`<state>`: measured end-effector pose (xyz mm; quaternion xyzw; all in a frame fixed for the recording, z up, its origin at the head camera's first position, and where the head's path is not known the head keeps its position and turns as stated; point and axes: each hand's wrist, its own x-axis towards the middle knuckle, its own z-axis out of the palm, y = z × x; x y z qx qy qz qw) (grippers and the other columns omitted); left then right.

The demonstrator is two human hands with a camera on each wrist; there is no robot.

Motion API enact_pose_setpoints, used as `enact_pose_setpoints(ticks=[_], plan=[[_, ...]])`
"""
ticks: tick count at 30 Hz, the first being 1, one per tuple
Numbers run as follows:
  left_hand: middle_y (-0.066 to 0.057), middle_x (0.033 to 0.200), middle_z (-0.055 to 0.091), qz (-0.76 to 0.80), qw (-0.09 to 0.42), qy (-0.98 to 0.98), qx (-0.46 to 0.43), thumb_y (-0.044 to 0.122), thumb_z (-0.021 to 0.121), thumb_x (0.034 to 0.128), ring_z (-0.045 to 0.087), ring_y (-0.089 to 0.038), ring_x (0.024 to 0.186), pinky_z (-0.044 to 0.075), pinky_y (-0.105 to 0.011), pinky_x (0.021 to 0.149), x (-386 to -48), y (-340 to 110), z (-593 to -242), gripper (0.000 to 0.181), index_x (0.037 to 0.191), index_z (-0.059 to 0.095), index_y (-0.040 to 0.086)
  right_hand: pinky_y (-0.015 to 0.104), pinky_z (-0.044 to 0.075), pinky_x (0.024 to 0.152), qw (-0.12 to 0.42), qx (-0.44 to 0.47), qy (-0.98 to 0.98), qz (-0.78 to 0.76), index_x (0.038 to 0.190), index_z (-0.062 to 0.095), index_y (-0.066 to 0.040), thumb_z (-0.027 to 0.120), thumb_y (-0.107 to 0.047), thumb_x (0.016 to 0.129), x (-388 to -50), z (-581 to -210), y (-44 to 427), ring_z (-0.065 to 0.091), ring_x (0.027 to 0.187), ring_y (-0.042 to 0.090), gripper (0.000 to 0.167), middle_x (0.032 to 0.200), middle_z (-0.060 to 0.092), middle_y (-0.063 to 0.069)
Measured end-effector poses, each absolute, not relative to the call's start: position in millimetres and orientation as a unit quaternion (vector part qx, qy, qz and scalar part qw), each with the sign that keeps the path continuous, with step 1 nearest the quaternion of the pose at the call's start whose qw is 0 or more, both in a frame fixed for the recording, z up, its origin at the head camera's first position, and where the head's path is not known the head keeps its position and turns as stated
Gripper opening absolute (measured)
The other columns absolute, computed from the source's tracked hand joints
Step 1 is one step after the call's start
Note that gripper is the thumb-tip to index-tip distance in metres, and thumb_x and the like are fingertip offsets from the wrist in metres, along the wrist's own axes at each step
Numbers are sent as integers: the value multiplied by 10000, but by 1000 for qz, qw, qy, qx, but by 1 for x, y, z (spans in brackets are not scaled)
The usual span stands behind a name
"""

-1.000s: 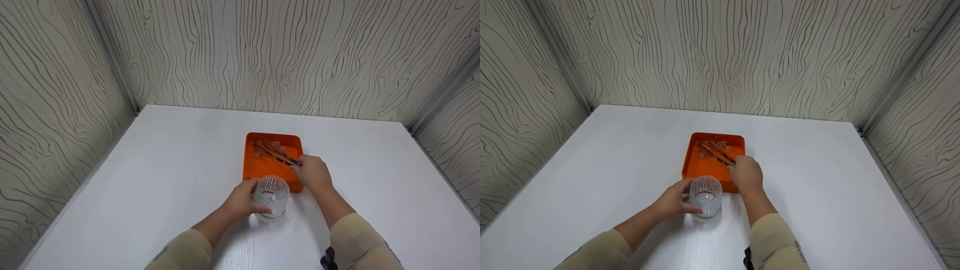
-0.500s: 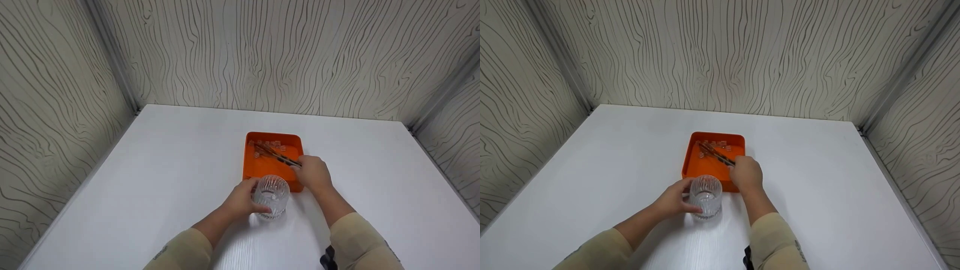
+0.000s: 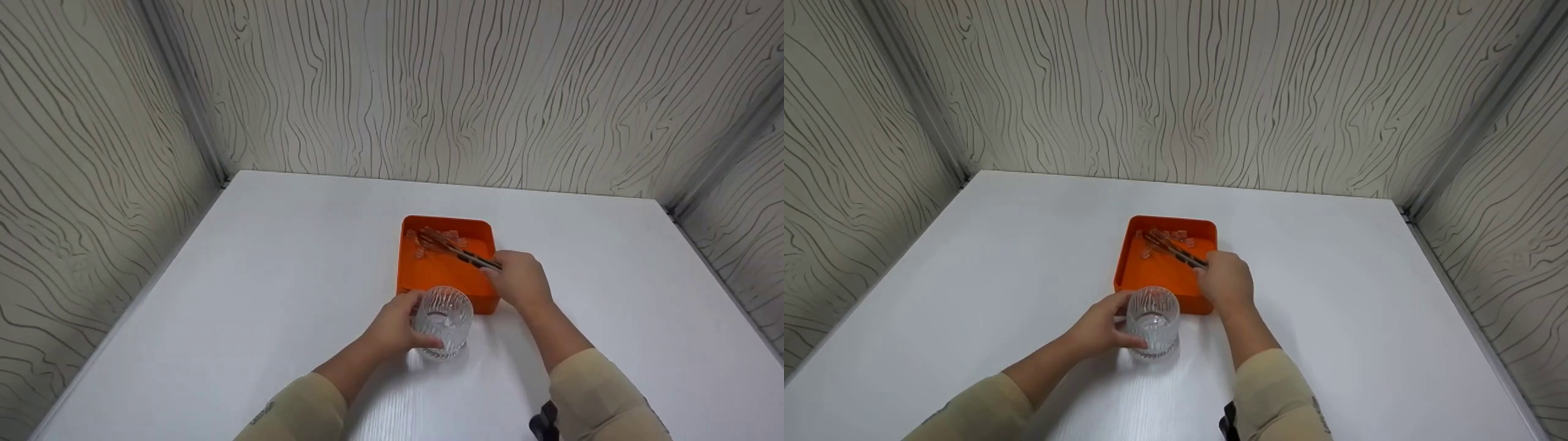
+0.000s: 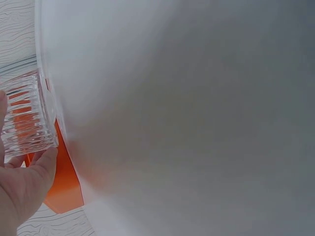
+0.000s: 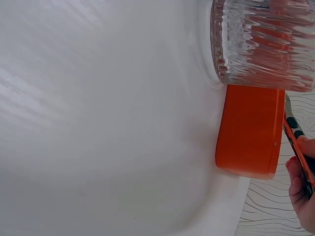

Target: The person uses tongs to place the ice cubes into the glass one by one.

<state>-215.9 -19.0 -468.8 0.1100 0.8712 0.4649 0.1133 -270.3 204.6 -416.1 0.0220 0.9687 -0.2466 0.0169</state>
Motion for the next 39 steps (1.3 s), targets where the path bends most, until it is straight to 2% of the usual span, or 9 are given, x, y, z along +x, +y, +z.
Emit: enact_pose_setpoints(ticks=[9, 22, 33, 39], plan=[[70, 1133, 558, 469, 114, 868, 118, 358, 830, 607, 524, -145, 1060, 446, -379, 938, -217, -20, -471, 719, 1230, 497, 226, 288, 418, 568, -11, -5, 971, -241, 828, 659, -100, 619, -262, 866, -267, -405, 223, 469, 657, 217, 172, 689, 576, 29], [97, 1124, 554, 471, 120, 867, 108, 359, 835, 599, 520, -133, 1059, 437, -376, 949, -218, -19, -471, 715, 1221, 499, 254, 286, 391, 535, -46, -48, 965, -255, 836, 667, -115, 631, -248, 856, -254, -386, 250, 467, 656, 208, 139, 674, 560, 6], [94, 1117, 557, 472, 116, 867, 113, 348, 836, 605, 522, -137, 1053, 441, -379, 944, -218, -20, -470, 706, 1220, 503, 247, 289, 385, 534, -35, -86, 959, -267, 817, 669, -145, 659, -242, 840, -243, -372, 268, 457, 649, 196, 100, 657, 531, 0], [101, 1115, 552, 461, 116, 873, 108, 367, 832, 599, 524, -138, 1055, 451, -376, 931, -217, -19, -469, 704, 1210, 498, 268, 288, 413, 551, -17, -105, 954, -281, 830, 674, -141, 680, -289, 825, -238, -368, 279, 482, 660, 191, 148, 683, 556, 11]])
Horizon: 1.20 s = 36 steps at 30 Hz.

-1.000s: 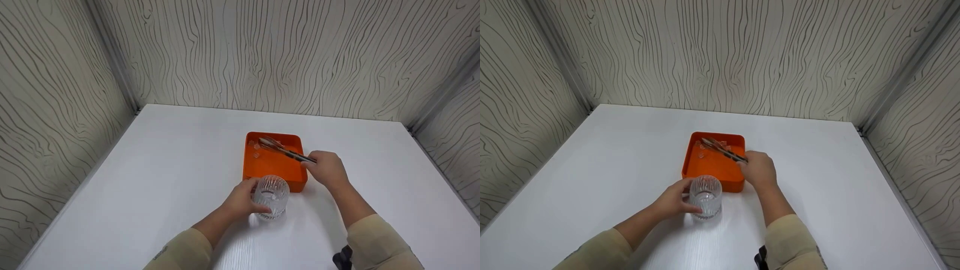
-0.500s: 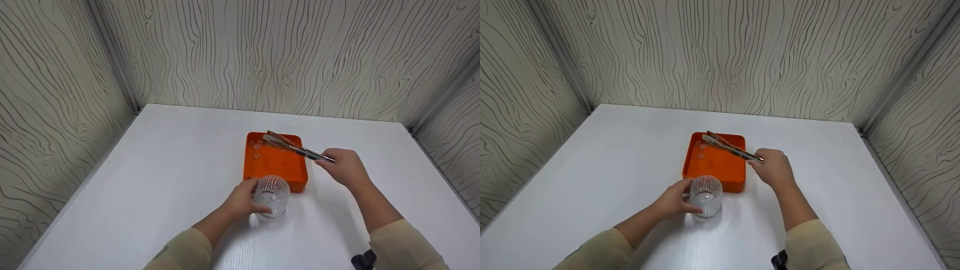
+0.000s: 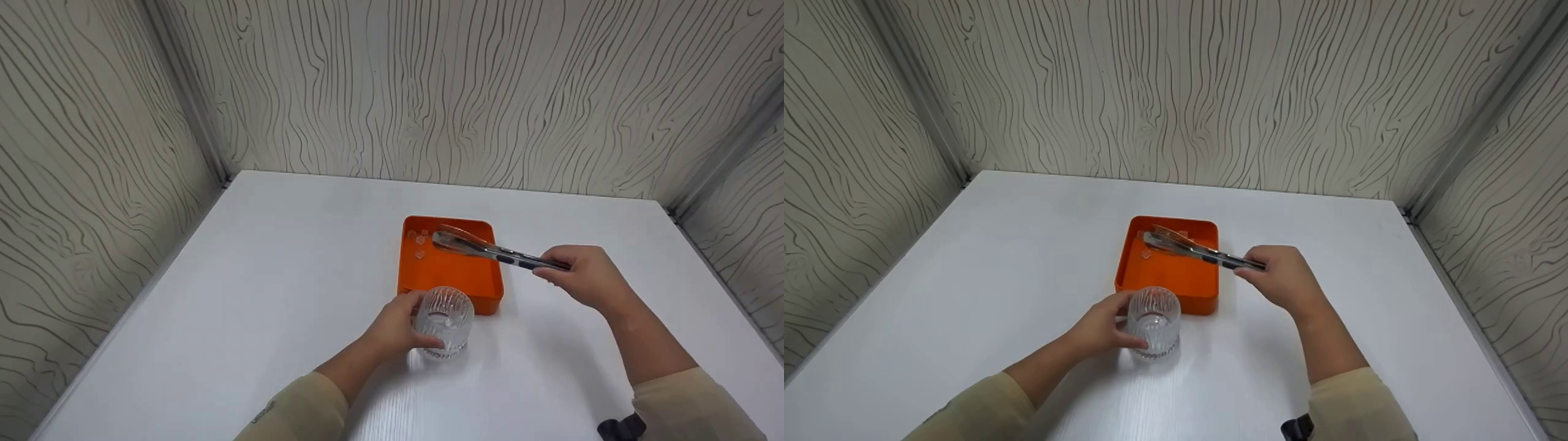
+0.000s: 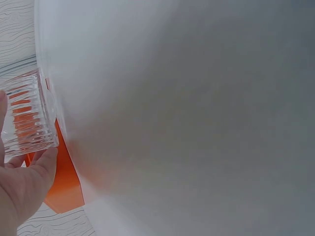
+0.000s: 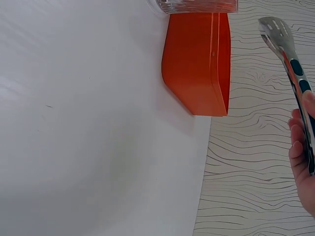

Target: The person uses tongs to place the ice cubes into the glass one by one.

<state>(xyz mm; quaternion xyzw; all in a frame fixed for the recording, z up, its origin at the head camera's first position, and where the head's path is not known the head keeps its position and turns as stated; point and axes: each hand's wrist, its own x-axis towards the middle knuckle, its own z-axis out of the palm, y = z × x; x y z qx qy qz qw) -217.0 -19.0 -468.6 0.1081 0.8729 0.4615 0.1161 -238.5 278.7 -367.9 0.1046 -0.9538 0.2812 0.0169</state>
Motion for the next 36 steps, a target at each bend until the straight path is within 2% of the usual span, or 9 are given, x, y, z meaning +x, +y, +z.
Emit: enact_pose_setpoints(ticks=[12, 24, 30, 36], plan=[[121, 1112, 548, 461, 117, 873, 105, 349, 840, 596, 520, -132, 1056, 441, -370, 944, -216, -19, -468, 719, 1223, 497, 272, 249, 419, 523, 18, 155, -941, 300, 844, 692, -159, 707, -280, 801, -228, -366, 291, 501, 643, 153, 130, 702, 579, -9], [112, 1110, 551, 462, 115, 872, 112, 347, 844, 590, 523, -126, 1043, 446, -365, 937, -217, -20, -469, 717, 1214, 502, 261, 233, 405, 489, 23, 219, -928, 302, 771, 666, -192, 725, -196, 782, -221, -367, 303, 481, 583, 79, 60, 636, 548, -70], [126, 1091, 549, 471, 119, 866, 116, 322, 845, 599, 534, -138, 1045, 447, -379, 935, -219, -21, -470, 711, 1217, 500, 260, 221, 398, 468, 6, 257, -913, 316, 765, 661, -191, 727, -183, 778, -218, -370, 308, 468, 554, 40, 67, 624, 549, -90], [126, 1087, 552, 480, 122, 861, 112, 310, 851, 591, 531, -132, 1042, 438, -383, 944, -219, -21, -471, 706, 1205, 505, 271, 218, 391, 472, -29, 246, -914, 322, 776, 660, -184, 726, -204, 780, -215, -370, 307, 455, 564, 42, 69, 636, 547, -73]])
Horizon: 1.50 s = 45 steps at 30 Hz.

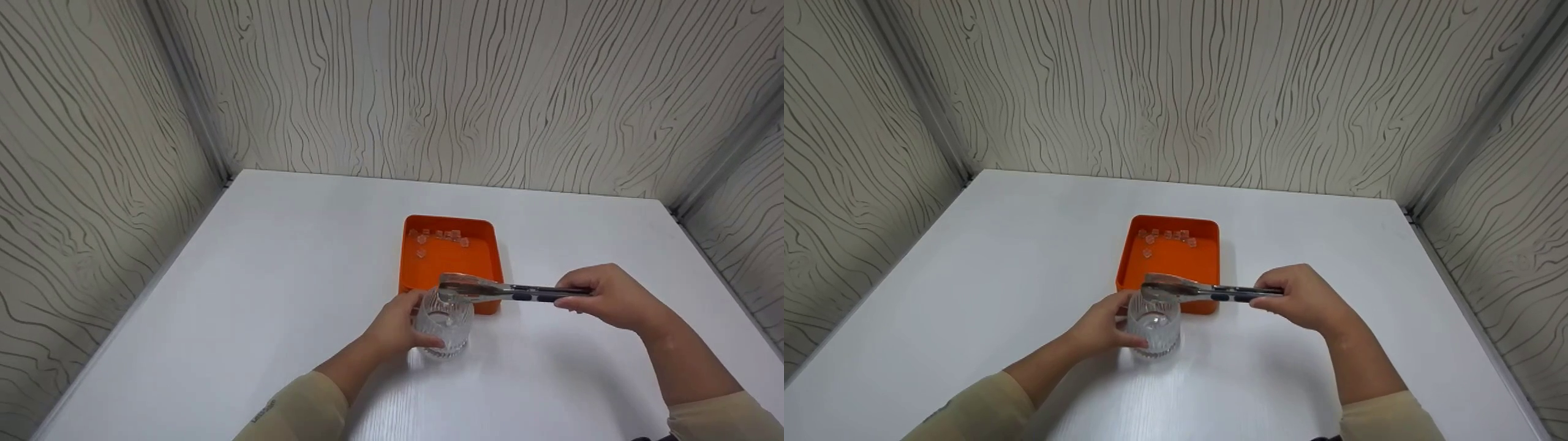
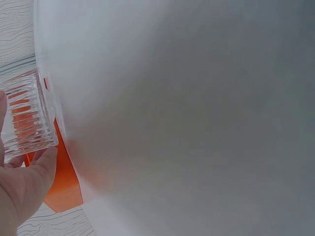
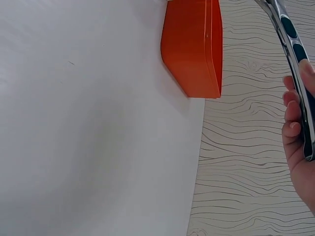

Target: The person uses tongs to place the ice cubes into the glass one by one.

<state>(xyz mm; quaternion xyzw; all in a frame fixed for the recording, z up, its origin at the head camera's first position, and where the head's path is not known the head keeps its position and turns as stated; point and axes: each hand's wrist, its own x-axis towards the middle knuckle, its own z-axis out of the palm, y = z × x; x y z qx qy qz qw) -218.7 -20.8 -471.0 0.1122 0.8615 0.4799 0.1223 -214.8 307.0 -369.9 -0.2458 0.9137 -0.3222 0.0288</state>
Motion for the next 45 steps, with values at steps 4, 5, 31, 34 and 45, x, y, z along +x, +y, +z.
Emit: enact_pose_setpoints(ticks=[4, 5, 31, 34, 45], plan=[[130, 1096, 551, 476, 122, 864, 110, 325, 852, 585, 529, -135, 1052, 429, -392, 954, -219, -20, -471, 719, 1212, 504, 274, 221, 401, 477, 39, -239, 916, -321, 778, 662, -180, 725, -218, 781, -214, -371, 306, 463, 567, 48, 74, 643, 555, -65], [131, 1100, 551, 475, 122, 865, 110, 327, 852, 584, 529, -136, 1054, 427, -393, 956, -219, -20, -471, 722, 1214, 504, 274, 221, 402, 479, 39, -239, 916, -319, 779, 661, -182, 725, -218, 781, -214, -371, 306, 464, 568, 48, 73, 643, 555, -65], [104, 1112, 542, 465, 120, 870, 107, 319, 852, 587, 524, -150, 1053, 456, -365, 922, -218, -20, -470, 725, 1218, 501, 259, 224, 400, 489, 16, -240, 916, -321, 828, 667, -179, 731, -246, 775, -215, -372, 307, 456, 588, 49, 107, 673, 556, -53], [103, 1116, 550, 467, 119, 870, 109, 314, 855, 583, 526, -146, 1049, 454, -362, 925, -218, -20, -470, 739, 1229, 502, 247, 226, 407, 503, 16, -228, 919, -322, 839, 670, -176, 729, -257, 777, -215, -373, 305, 468, 603, 60, 117, 686, 567, -45], [87, 1137, 551, 469, 116, 869, 110, 313, 853, 590, 526, -159, 1066, 451, -370, 930, -217, -21, -469, 732, 1229, 503, 244, 248, 414, 550, 10, -160, 933, -322, 870, 680, -186, 717, -330, 780, -218, -376, 287, 498, 683, 149, 174, 736, 586, -18]])
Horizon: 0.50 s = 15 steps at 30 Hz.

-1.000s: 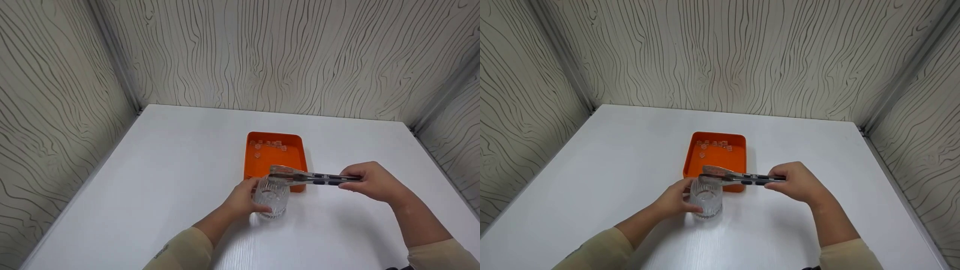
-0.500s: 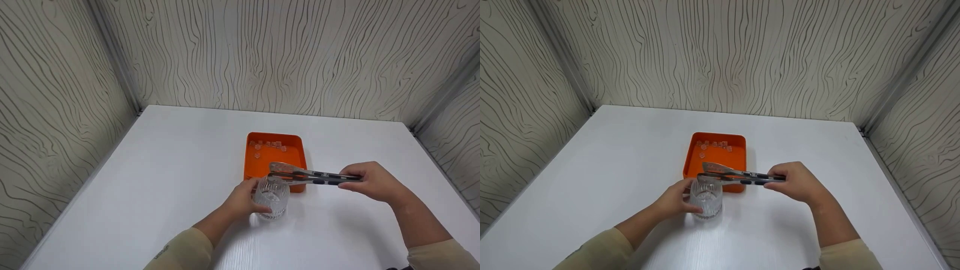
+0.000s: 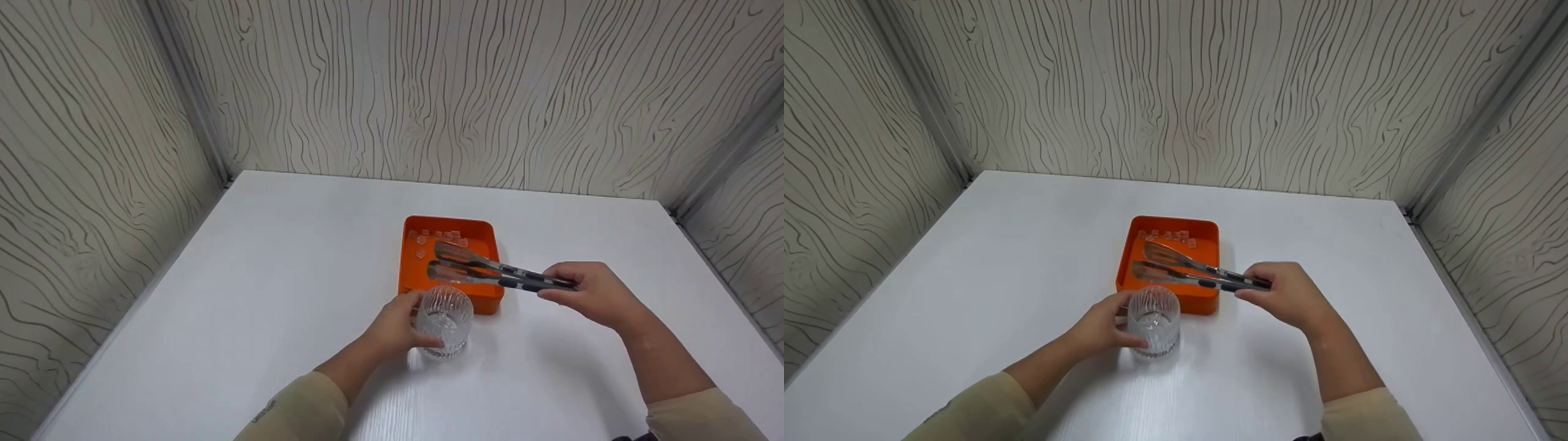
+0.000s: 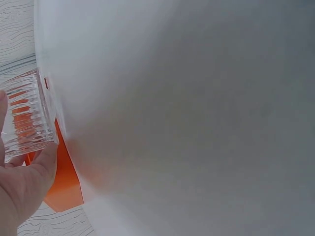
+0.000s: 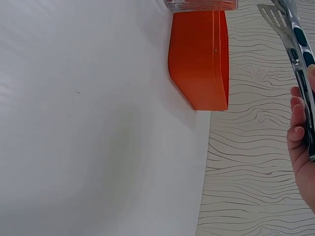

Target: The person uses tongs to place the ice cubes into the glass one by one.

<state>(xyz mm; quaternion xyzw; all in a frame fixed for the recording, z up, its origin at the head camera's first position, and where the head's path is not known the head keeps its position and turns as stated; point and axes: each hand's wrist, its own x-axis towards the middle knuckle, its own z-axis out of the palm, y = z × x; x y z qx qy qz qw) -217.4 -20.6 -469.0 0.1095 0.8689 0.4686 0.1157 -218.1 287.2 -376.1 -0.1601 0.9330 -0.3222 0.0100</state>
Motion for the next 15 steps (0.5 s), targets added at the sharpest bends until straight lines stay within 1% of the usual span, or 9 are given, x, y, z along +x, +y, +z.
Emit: enact_pose_setpoints(ticks=[6, 15], plan=[[86, 1140, 551, 458, 110, 874, 117, 323, 847, 597, 526, -154, 1078, 442, -371, 942, -217, -21, -470, 719, 1222, 503, 235, 270, 400, 548, 15, -128, 936, -327, 864, 669, -181, 700, -368, 790, -225, -380, 277, 482, 667, 176, 204, 710, 554, 2], [91, 1135, 550, 457, 113, 876, 103, 337, 837, 607, 519, -156, 1088, 438, -392, 946, -217, -19, -469, 695, 1211, 504, 250, 299, 402, 574, 27, -88, 943, -319, 892, 651, -148, 674, -416, 801, -236, -384, 268, 474, 688, 205, 283, 736, 552, 30]])
